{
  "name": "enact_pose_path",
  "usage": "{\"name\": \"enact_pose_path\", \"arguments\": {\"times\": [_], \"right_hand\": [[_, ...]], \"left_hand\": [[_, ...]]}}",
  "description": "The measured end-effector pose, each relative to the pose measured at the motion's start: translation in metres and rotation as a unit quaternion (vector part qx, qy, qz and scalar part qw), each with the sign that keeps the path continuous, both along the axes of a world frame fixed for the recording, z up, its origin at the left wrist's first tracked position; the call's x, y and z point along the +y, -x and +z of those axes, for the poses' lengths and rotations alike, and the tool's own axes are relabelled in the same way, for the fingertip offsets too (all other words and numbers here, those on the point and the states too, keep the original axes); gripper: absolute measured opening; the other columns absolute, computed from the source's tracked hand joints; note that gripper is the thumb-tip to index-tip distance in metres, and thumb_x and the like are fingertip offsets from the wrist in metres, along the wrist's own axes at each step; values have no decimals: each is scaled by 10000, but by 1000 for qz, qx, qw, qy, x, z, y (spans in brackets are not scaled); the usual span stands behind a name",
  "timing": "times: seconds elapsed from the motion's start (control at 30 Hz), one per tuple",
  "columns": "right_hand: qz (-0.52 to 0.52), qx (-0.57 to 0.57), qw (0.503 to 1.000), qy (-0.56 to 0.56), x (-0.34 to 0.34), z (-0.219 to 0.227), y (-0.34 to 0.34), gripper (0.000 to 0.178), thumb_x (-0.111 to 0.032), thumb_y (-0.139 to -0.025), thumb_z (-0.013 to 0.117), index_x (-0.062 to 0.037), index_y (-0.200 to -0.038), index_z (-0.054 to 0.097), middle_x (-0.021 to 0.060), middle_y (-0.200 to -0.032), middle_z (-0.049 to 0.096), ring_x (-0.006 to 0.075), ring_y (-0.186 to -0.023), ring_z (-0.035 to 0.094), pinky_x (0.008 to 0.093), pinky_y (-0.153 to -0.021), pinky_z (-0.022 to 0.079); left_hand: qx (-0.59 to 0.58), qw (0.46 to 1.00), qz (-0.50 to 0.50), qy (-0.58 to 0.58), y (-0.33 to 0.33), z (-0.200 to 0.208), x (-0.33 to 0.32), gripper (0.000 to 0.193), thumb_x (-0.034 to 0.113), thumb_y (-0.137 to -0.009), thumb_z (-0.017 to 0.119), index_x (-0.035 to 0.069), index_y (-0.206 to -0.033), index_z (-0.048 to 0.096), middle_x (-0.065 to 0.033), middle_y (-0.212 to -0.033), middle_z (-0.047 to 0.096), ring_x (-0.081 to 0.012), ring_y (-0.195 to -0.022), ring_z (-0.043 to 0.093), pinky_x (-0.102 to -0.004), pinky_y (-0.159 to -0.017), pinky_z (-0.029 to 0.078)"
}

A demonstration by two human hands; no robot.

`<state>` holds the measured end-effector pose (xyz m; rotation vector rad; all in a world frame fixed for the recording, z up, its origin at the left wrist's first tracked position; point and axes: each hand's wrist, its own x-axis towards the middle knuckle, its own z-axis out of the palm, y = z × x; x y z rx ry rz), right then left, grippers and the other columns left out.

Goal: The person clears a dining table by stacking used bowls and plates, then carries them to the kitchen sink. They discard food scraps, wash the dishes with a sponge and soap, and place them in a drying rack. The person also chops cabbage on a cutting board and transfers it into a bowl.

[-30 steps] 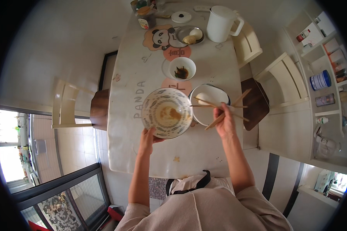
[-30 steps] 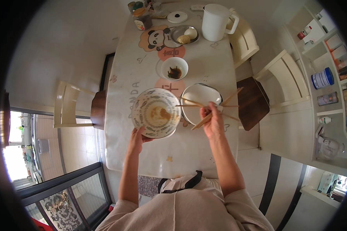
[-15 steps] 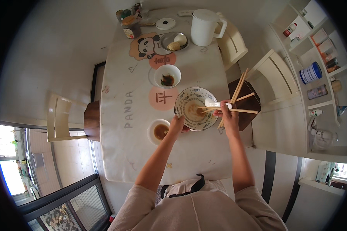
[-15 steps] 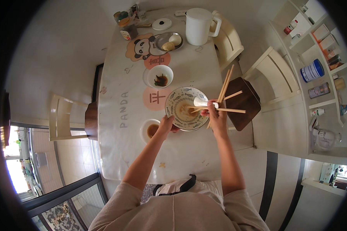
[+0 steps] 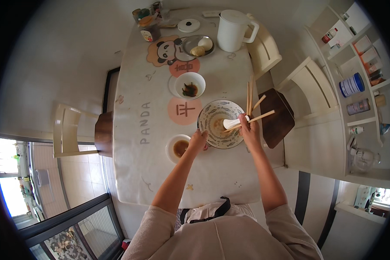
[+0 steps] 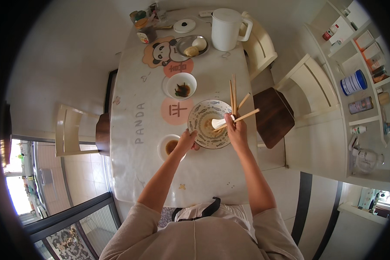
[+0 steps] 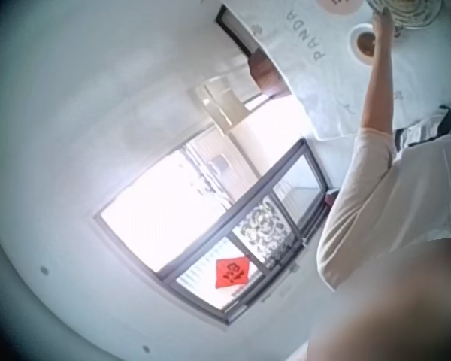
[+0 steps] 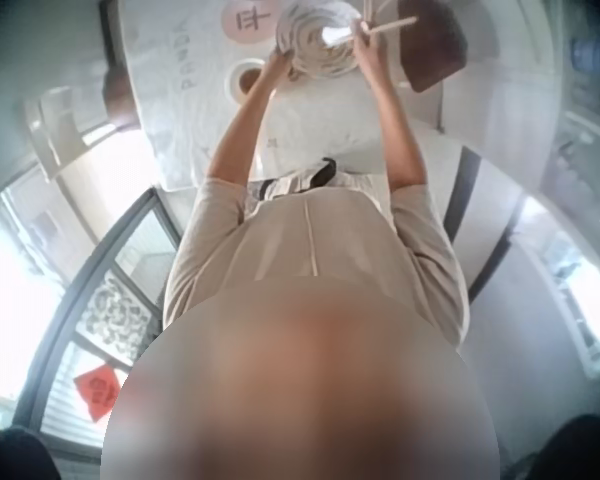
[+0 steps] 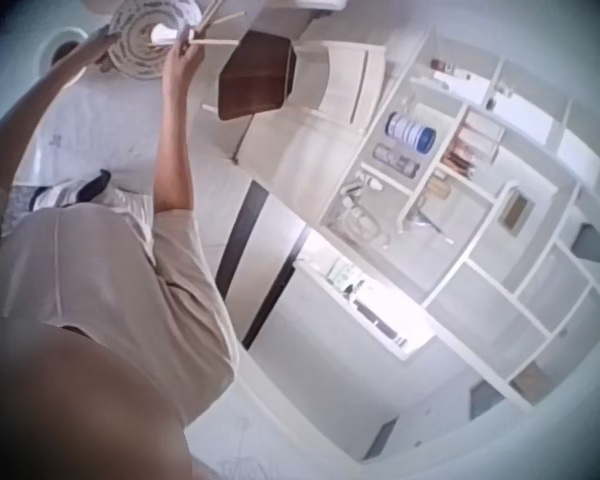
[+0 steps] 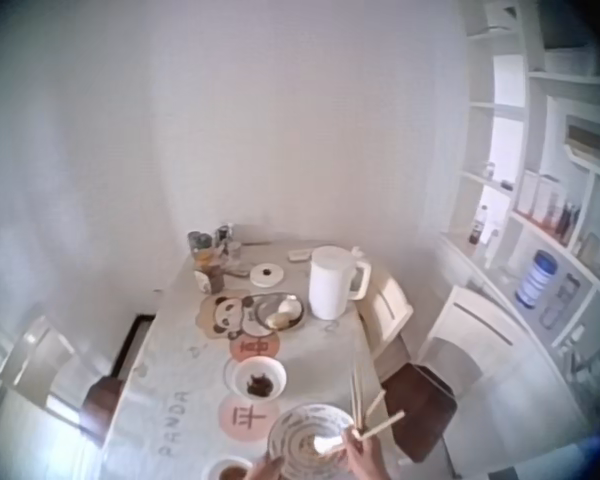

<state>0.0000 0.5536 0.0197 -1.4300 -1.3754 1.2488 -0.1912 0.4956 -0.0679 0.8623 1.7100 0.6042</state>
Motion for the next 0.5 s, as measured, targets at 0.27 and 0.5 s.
{"name": "enact_pose_path", "arguments": {"times": [0.27,0.5], "right_hand": [[-6,63,996,-60,7,-6,19,181,-168,-912,454,-16,-828,505,39,-713,526,110,-607,480,275,-603,426],[-50,151,985,-69,11,14,21,180,-198,-897,510,-19,-901,496,12,-682,465,68,-510,431,220,-480,414]], "left_hand": [[78,982,65,-159,24,25,-49,308,314,-881,494,14,-933,536,-88,-697,627,-177,-586,590,-279,-572,463],[347,905,205,-135,78,-26,-131,360,356,-866,501,37,-1033,514,-151,-795,554,-312,-698,543,-400,-659,440]]}}
